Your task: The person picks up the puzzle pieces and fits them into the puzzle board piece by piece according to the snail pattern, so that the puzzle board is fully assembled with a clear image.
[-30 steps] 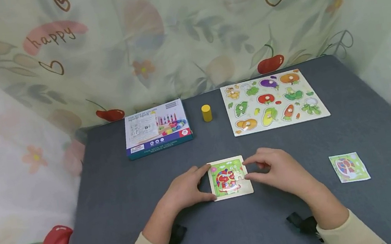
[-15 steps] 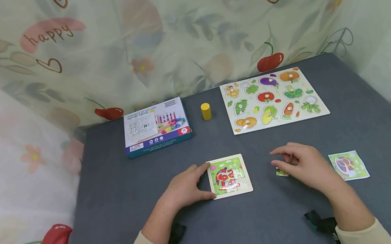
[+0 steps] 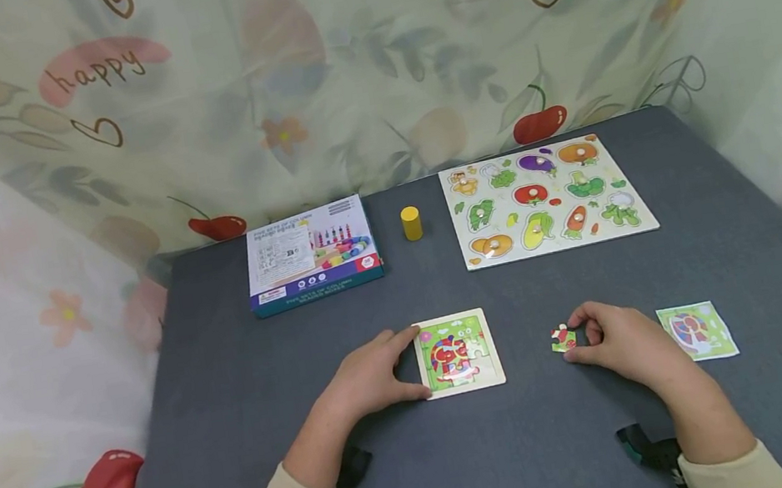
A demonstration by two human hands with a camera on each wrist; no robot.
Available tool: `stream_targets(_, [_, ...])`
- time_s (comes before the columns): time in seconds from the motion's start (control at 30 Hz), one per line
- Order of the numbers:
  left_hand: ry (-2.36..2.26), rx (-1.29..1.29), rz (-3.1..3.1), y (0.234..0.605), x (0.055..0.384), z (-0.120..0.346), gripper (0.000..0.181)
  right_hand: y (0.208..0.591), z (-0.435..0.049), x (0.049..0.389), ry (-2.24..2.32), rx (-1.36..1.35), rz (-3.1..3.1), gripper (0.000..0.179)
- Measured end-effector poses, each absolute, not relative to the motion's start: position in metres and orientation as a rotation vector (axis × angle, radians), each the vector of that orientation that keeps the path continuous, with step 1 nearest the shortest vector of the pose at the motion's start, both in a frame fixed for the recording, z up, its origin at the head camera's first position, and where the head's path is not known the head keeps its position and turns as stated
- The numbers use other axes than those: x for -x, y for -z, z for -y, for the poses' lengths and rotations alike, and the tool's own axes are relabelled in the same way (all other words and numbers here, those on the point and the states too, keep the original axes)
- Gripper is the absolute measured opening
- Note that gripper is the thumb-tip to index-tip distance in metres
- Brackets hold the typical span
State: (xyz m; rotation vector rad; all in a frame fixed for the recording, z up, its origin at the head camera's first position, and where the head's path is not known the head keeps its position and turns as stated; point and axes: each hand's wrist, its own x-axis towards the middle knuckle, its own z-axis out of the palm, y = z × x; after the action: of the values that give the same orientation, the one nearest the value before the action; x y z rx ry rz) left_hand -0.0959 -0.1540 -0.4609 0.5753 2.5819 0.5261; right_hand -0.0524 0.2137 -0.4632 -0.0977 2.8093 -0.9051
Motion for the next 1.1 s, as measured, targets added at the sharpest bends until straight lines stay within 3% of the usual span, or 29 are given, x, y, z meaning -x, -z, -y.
stream_targets(0.43, [-0.525, -0.577, -2.584, 0.460, 0.095, 0.154, 0.095, 0.463, -0.214, 0.055, 0.882, 0.163, -2.876, 0.028])
stream_targets(1.1, [-0.519, -0.574, -2.583, 0.460, 0.096, 0.154, 0.095, 0.417, -0.195, 0.056, 1.016, 0.346, -2.943, 0.029])
